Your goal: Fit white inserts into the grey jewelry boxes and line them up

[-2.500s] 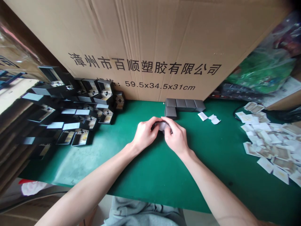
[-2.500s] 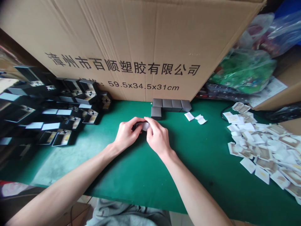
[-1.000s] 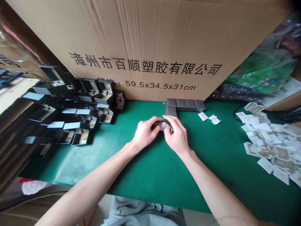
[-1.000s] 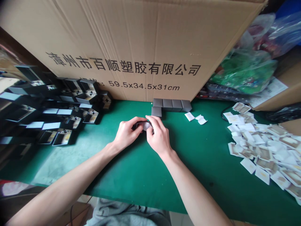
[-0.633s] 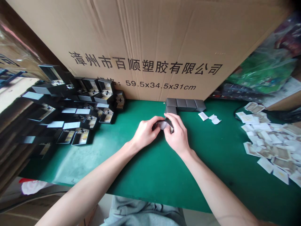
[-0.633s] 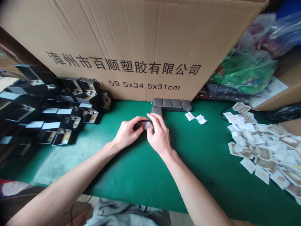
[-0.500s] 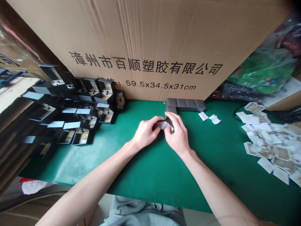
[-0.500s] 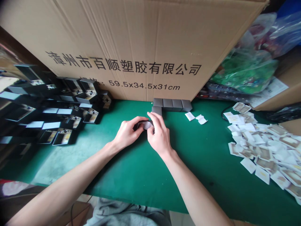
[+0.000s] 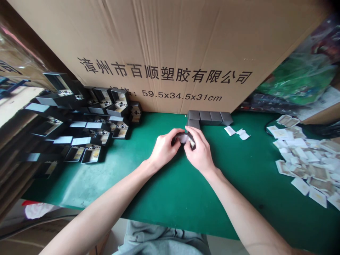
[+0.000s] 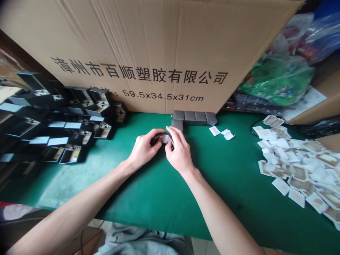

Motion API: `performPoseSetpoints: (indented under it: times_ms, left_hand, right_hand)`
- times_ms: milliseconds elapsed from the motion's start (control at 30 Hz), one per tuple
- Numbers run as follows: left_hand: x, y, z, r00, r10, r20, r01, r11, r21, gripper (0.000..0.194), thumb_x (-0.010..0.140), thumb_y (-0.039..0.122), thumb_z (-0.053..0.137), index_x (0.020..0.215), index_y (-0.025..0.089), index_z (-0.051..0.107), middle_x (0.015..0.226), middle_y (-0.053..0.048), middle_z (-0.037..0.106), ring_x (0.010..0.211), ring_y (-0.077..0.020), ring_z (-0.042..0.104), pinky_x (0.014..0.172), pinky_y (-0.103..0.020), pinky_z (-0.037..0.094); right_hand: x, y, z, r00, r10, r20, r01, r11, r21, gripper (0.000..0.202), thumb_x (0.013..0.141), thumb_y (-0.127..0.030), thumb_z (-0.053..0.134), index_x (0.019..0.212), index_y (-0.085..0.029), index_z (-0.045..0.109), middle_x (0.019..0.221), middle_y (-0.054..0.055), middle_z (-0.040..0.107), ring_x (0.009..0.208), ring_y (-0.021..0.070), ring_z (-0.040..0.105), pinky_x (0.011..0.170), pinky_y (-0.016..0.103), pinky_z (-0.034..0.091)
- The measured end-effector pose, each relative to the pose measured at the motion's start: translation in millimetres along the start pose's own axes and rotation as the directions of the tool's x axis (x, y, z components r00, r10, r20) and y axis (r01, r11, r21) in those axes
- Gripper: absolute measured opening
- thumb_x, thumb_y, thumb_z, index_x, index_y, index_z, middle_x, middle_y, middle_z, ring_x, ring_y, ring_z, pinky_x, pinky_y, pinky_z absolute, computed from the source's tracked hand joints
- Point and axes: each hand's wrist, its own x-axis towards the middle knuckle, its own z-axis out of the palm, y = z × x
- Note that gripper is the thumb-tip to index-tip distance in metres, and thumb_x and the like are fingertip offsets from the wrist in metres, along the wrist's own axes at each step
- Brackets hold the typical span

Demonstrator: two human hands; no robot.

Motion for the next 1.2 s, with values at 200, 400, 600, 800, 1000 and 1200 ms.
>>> performPoseSetpoints:
  times_ms: [200, 400, 600, 800, 1000, 1200]
  left_hand:
    - [-0.5, -2.8, 1.1, 1.0, 0.025, 0.0, -0.025, 1.0, -0.007, 0.041, 0.084, 0.005, 0.057, 0.12, 0.022, 0.065, 0.102, 0.001, 0.077, 0.077, -0.0092, 0.07, 0.075, -0.017, 0.053]
    - [-1.3, -1.0, 0.9, 1.0, -0.001, 0.011, 0.001, 1.0, 0.006, 0.042, 0.084, 0.005, 0.057, 0.121, 0.023, 0.065, 0.099, 0.002, 0.077, 0.073, -0.0093, 0.07, 0.074, -0.018, 0.054]
    - [-1.0, 2.0, -0.2, 1.0, -0.013, -0.008, 0.013, 1.0, 0.006, 0.041, 0.083, 0.006, 0.058, 0.119, 0.023, 0.066, 0.094, 0.002, 0.077, 0.068, -0.0086, 0.068, 0.071, -0.017, 0.054]
    - [-1.0, 2.0, -0.2, 1.0, -0.013, -0.019, 0.013, 1.0, -0.009, 0.039, 0.083, 0.007, 0.058, 0.118, 0.021, 0.066, 0.091, 0.002, 0.075, 0.067, -0.0082, 0.065, 0.069, -0.017, 0.052]
    - [-0.7, 1.8, -0.7, 1.0, -0.014, -0.017, 0.014, 1.0, -0.01, 0.038, 0.083, 0.008, 0.058, 0.118, 0.02, 0.066, 0.086, 0.003, 0.074, 0.064, -0.0081, 0.063, 0.066, -0.017, 0.05]
    - [-1.5, 1.7, -0.7, 1.0, -0.013, -0.016, 0.013, 1.0, -0.01, 0.038, 0.083, 0.007, 0.057, 0.118, 0.02, 0.066, 0.088, 0.002, 0.074, 0.064, -0.008, 0.063, 0.066, -0.017, 0.05]
  right_hand:
    - [0.6, 0.1, -0.8, 1.0, 0.007, 0.019, -0.007, 1.0, 0.015, 0.054, 0.087, -0.004, 0.044, 0.136, -0.025, 0.054, 0.135, 0.009, 0.06, 0.127, 0.022, 0.06, 0.11, 0.042, 0.053]
    - [0.3, -0.1, -2.2, 1.0, 0.011, 0.021, -0.011, 1.0, 0.006, 0.055, 0.088, -0.004, 0.044, 0.137, -0.026, 0.054, 0.136, 0.009, 0.059, 0.128, 0.022, 0.059, 0.111, 0.042, 0.053]
    - [-0.4, -2.7, -1.4, 0.999, -0.01, -0.031, 0.009, 1.0, -0.022, 0.05, 0.089, -0.006, 0.045, 0.134, -0.026, 0.056, 0.132, 0.01, 0.061, 0.123, 0.0224, 0.062, 0.107, 0.042, 0.056]
    - [-0.7, -3.5, -1.1, 0.998, -0.029, -0.056, 0.027, 0.999, -0.032, 0.041, 0.091, -0.009, 0.046, 0.126, -0.025, 0.061, 0.123, 0.009, 0.066, 0.115, 0.0218, 0.066, 0.102, 0.038, 0.058]
    - [-0.6, -3.0, -0.7, 0.999, -0.008, -0.036, 0.007, 1.0, -0.016, 0.036, 0.097, -0.014, 0.044, 0.127, -0.024, 0.061, 0.123, 0.009, 0.066, 0.115, 0.0213, 0.066, 0.102, 0.038, 0.057]
    - [-0.7, -3.4, -0.8, 0.999, -0.006, -0.034, 0.005, 1.0, -0.012, 0.035, 0.098, -0.014, 0.043, 0.126, -0.024, 0.061, 0.122, 0.009, 0.067, 0.115, 0.0206, 0.066, 0.102, 0.036, 0.057]
